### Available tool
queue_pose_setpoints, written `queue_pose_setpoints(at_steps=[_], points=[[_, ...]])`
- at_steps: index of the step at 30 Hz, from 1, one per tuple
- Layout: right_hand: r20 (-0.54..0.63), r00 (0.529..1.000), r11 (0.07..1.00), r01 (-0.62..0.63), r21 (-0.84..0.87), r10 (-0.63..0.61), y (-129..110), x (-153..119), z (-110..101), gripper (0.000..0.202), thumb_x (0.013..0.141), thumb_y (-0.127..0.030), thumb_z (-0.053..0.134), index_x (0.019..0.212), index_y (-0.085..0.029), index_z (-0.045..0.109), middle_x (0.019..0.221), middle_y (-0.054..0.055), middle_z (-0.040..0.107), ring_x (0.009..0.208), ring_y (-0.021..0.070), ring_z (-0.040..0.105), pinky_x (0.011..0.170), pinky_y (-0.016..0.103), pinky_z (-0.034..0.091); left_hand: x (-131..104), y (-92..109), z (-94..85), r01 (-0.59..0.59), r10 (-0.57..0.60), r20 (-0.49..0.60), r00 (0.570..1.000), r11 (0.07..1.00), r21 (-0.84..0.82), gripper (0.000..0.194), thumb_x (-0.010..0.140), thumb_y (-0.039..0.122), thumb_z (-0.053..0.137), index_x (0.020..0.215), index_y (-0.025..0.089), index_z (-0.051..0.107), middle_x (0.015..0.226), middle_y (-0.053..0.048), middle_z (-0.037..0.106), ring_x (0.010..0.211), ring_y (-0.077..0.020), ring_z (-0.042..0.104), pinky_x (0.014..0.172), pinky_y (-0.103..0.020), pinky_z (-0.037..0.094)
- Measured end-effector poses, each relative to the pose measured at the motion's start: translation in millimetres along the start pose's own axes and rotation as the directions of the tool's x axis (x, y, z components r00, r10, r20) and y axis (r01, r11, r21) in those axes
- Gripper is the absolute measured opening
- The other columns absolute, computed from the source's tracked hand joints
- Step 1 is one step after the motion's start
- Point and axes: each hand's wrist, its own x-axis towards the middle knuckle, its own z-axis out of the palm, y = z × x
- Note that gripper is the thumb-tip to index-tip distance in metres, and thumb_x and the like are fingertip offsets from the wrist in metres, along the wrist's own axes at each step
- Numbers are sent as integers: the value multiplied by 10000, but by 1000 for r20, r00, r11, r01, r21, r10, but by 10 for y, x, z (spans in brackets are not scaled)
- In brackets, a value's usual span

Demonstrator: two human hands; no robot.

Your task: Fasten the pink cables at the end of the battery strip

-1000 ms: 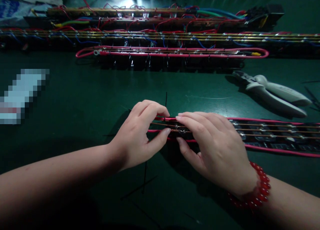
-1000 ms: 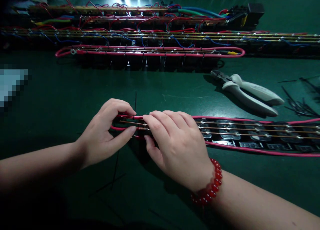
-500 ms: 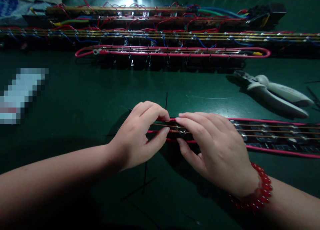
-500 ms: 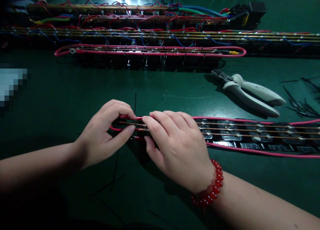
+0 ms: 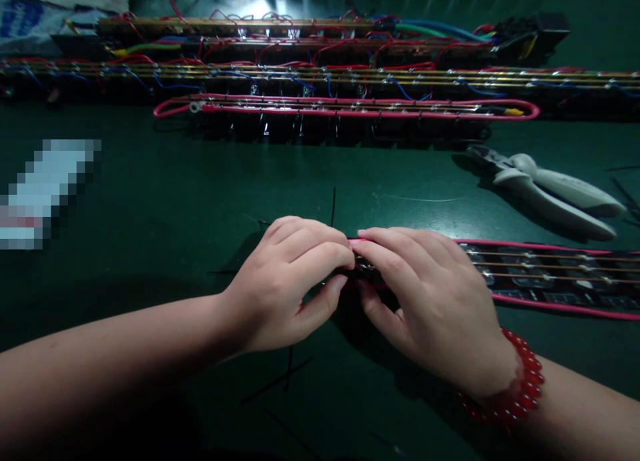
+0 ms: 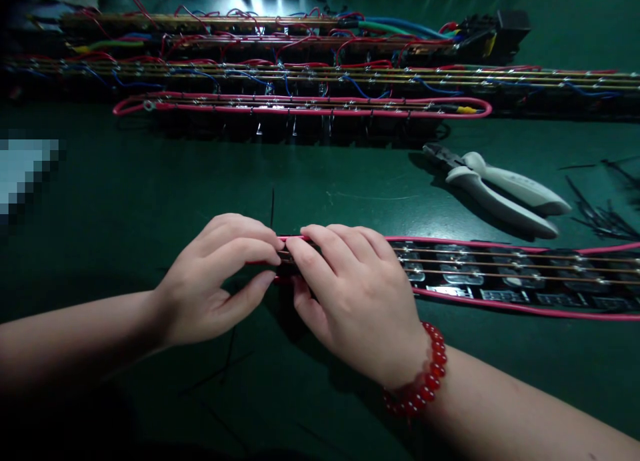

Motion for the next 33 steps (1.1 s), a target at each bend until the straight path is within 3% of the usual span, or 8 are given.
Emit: queue_pose_setpoints(at_steps=[23,28,33], points=[[-8,1000,1000,-11,-8,11,-15,16,-1,296,888,-219,547,1161,-122,606,1139,125,698,1013,288,643,857,440,492,7,-11,-7,64,-64,36,997,998,-9,154,897,94,528,989,200,590,1061,-53,658,1039,-172,598,928,-340,481],[-5,1000,1000,-19,-6,19,6,8,-7,297,898,-241,554,1164,-123,612,1144,127,700,1018,288,647,861,445,503,17,-5,-22,153,-153,-8,988,985,78,145,885,126,555,1011,189,587,1038,-58,601,1020,-189,552,892,-341,461],[15,1000,1000,-7,-2,7,-18,-14,4,309,899,-224,574,1193,-162,643,1186,135,687,1048,302,645,866,474,519,29,-12,-15,258,-263,104,959,964,63,184,888,250,590,1060,199,550,1088,-63,593,1030,-218,537,896,-384,451]])
